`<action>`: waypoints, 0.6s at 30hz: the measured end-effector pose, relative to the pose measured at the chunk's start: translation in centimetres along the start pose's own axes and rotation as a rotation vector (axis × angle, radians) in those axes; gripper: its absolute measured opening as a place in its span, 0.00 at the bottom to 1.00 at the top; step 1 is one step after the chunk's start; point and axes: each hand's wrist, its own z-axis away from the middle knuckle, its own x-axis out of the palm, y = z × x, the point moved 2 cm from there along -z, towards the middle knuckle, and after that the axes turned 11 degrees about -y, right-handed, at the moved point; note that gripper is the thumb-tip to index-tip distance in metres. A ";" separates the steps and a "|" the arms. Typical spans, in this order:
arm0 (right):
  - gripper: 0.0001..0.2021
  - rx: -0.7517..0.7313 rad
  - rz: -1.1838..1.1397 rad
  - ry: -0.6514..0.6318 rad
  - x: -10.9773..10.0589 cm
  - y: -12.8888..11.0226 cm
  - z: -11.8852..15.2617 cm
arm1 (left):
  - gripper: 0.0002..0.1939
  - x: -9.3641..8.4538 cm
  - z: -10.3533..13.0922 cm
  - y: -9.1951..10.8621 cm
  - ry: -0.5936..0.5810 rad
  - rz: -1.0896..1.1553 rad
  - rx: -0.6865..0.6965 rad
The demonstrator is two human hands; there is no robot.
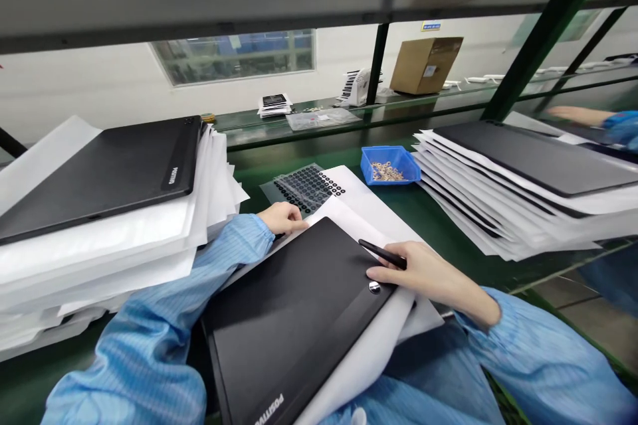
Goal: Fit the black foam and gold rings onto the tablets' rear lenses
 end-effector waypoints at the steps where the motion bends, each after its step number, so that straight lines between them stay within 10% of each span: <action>1: 0.22 -0.002 -0.087 -0.033 0.0 -0.1 0.1 | 0.13 0.1 -0.1 -0.2 -0.049 0.009 -0.027; 7: 0.28 -0.032 -0.721 -0.015 -0.7 -0.4 0.2 | 0.13 0.4 -0.3 -0.1 -0.124 0.167 -0.043; 18: 0.27 -0.047 -0.951 0.014 -1.3 1.9 -1.5 | 0.22 0.8 0.6 1.5 -0.090 0.650 0.101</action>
